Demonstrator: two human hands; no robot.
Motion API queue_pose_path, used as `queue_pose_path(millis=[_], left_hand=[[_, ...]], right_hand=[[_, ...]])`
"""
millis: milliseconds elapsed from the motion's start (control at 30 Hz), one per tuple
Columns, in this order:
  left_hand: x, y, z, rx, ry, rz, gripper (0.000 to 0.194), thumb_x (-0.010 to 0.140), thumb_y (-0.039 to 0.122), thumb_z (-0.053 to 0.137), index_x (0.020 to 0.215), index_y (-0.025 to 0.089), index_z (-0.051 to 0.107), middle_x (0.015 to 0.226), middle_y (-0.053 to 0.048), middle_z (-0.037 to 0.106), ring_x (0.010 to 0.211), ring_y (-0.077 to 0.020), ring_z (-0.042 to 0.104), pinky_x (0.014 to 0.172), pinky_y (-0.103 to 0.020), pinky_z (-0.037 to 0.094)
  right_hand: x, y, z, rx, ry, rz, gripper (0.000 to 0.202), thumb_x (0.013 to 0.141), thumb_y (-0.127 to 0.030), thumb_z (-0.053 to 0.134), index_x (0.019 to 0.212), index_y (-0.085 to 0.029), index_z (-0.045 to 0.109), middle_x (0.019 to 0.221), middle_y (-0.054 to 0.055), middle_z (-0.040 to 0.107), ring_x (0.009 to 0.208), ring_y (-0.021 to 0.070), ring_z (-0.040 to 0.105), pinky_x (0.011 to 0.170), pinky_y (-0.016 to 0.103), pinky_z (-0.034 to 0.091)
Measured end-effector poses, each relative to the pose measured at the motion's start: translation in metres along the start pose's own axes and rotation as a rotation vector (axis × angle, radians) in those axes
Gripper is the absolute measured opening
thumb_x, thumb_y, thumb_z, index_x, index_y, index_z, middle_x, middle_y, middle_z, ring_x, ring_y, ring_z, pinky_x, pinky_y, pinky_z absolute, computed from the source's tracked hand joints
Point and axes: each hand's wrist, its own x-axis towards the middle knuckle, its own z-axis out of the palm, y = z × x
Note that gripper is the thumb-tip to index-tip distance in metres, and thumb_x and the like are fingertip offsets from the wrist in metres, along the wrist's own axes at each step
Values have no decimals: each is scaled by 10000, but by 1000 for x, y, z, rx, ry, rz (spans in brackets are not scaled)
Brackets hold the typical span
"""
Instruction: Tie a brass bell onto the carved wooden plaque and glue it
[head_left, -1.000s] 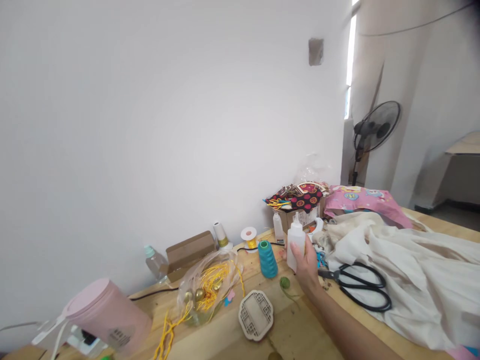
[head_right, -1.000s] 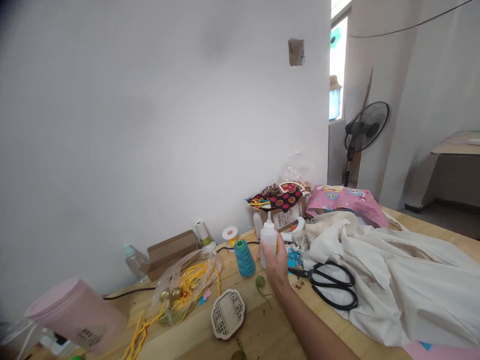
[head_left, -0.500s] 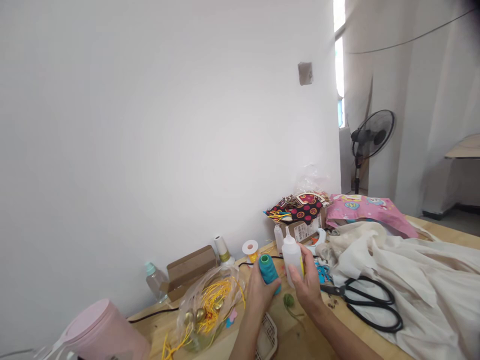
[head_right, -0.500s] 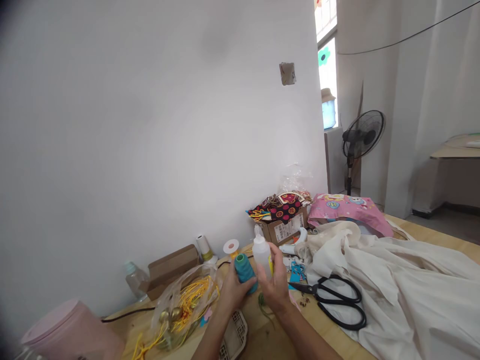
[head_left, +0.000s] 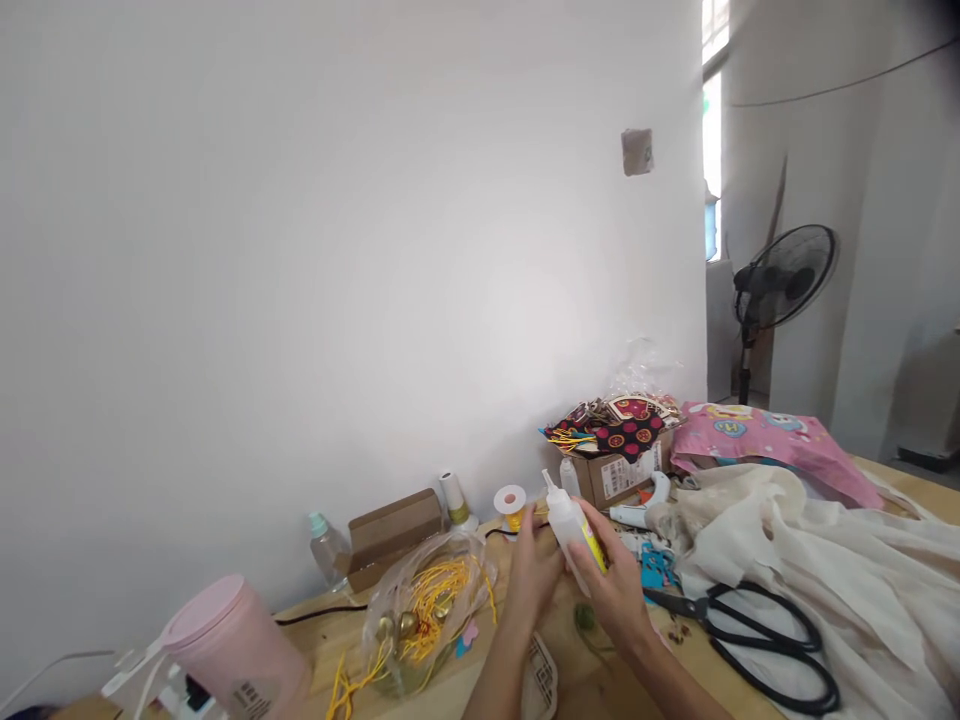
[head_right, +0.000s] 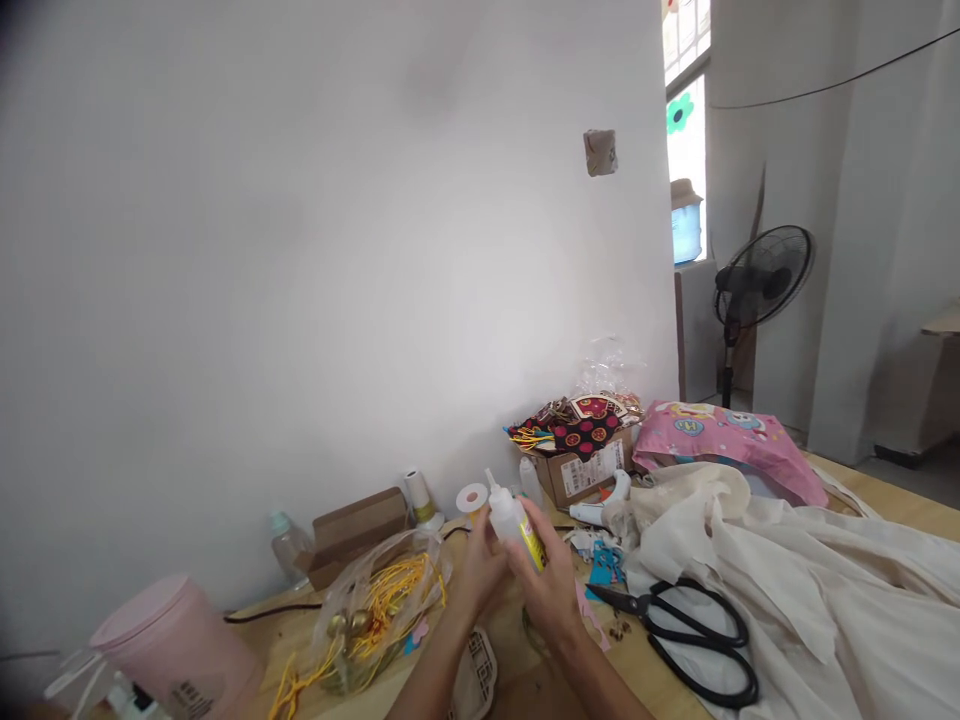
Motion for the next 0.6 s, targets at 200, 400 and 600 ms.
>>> queue_pose_path(millis=[200, 400, 600], left_hand=[[-57, 34, -44, -436, -167, -146, 440, 635, 167, 636, 1057, 203, 517, 1091, -87, 552, 991, -237, 515, 803, -339, 433], [-81, 12, -49, -645, 233, -103, 283, 645, 235, 654, 916, 195, 583, 908, -52, 631, 904, -200, 575, 751, -278, 478], [-81, 19, -50, -611, 342, -30, 345, 555, 233, 719, 883, 194, 620, 922, -66, 655, 890, -214, 592, 718, -259, 500]], right_hand=[[-10, -14, 4, -9, -465, -13, 292, 723, -266, 508, 1009, -208, 517, 968, 55, 592, 870, 214, 543, 755, 317, 440], [-22, -15, 21, 270, -503, 259, 387, 560, -299, 675, 921, -221, 559, 904, 36, 600, 820, 225, 551, 717, 336, 447], [-39, -20, 38, 969, -391, 718, 320, 568, -279, 689, 856, -191, 581, 725, 10, 623, 673, 168, 567, 623, 275, 456]])
